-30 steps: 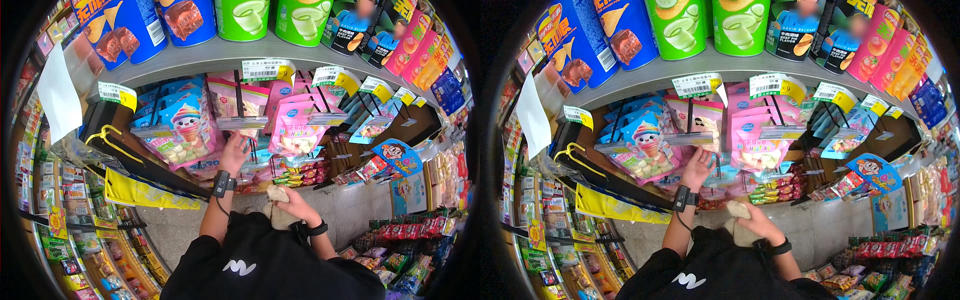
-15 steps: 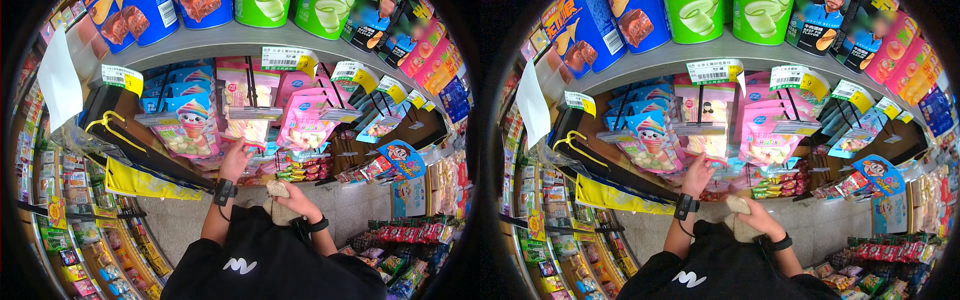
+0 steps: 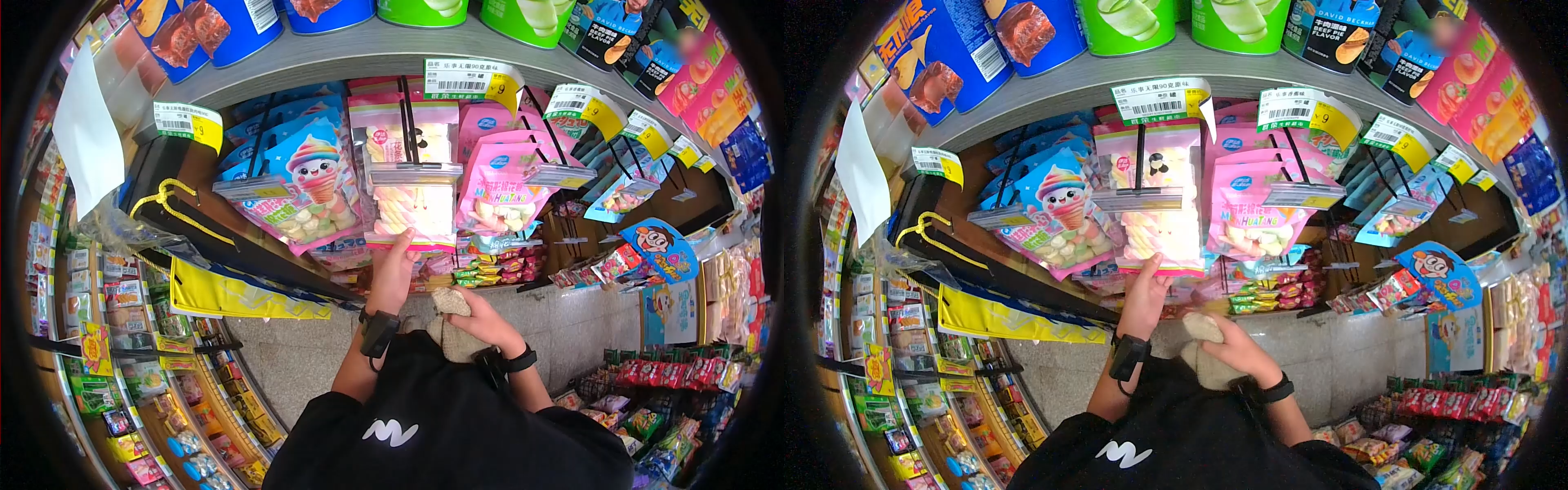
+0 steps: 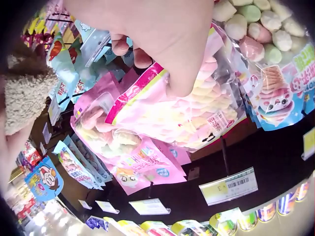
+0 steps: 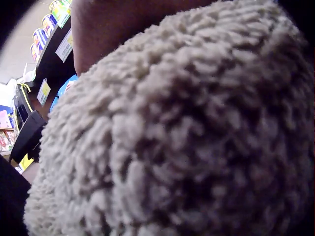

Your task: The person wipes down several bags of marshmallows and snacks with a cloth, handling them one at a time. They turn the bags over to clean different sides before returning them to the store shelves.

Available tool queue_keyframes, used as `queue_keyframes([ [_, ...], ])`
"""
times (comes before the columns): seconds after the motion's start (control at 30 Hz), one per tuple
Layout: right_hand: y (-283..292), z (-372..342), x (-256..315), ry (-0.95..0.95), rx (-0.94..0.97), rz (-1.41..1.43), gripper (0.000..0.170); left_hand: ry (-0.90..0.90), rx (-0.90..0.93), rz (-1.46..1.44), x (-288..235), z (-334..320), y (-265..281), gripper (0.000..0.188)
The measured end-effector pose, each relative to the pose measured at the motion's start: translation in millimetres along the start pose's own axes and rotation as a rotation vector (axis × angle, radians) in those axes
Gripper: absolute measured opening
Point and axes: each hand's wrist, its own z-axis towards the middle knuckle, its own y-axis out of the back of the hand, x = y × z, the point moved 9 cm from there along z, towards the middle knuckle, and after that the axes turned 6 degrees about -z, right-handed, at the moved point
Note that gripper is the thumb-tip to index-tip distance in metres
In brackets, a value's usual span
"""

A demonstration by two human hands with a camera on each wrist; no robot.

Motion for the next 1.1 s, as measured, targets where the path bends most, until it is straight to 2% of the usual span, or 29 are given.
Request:
queue_keyframes([
  [0.07,-0.2,0.4,-4.5,-0.003,-0.001,0.001,0.042,-0.007,-0.026,0.007,-1.5,-0.6,2.4,0.030],
  [0.13,2.4,0.7,-9.3,-0.007,-0.038,0.023,0.040,-0.018,0.076,0.048,-2.8,0.0,1.6,0.043],
  [0.27,10.2,0.9,-3.1,-0.054,-0.070,0.088,0.033,-0.033,0.021,0.126,-14.5,-18.3,-7.9,0.044],
  [0.33,15.1,1.8,-7.4,-0.095,-0.048,0.110,0.027,-0.113,0.140,0.334,-27.1,-27.2,-17.8,0.046],
  [0.47,28.7,5.5,-0.7,-0.094,-0.059,0.206,0.027,-0.111,0.075,0.355,-38.8,-35.9,1.7,0.036],
  [0.53,46.0,10.4,12.0,-0.130,-0.190,0.204,0.025,-0.184,0.134,0.337,-51.7,-38.0,-8.5,0.036],
  [0.6,54.1,20.9,16.0,-0.132,-0.248,0.161,0.026,-0.131,0.143,0.244,-57.2,-36.7,-9.8,0.041],
  [0.67,69.7,23.4,63.9,0.179,-0.463,0.115,0.029,-0.082,0.154,0.153,-61.0,-38.6,-16.6,0.045],
  [0.7,67.1,26.9,65.6,0.193,-0.373,0.143,0.036,-0.080,0.140,0.105,-65.0,-41.3,-20.9,0.039],
  [0.73,68.5,26.1,69.4,0.196,-0.372,0.144,0.036,-0.078,0.125,0.058,-67.4,-42.9,-22.3,0.033],
  [0.83,60.2,27.3,74.9,0.143,-0.266,0.077,0.039,-0.095,0.150,0.190,-71.0,-45.7,-21.4,0.030],
  [0.87,57.2,28.3,67.6,0.076,-0.237,0.159,0.037,-0.094,0.153,0.193,-74.8,-46.0,-20.2,0.030],
  [0.93,53.4,28.9,62.0,0.010,-0.214,0.242,0.036,-0.075,0.148,0.530,-81.7,-45.1,-16.8,0.029],
  [0.97,52.7,30.0,63.7,0.001,-0.224,0.231,0.033,-0.122,0.169,0.618,-87.5,-45.2,-19.8,0.029],
  [1.03,53.7,31.4,62.8,-0.011,-0.244,0.229,0.031,-0.090,0.198,0.692,-92.8,-46.8,-40.1,0.028],
  [1.1,51.6,35.9,74.5,0.116,-0.195,-0.002,0.026,-0.055,0.238,0.775,-91.5,-45.7,-47.4,0.027],
])
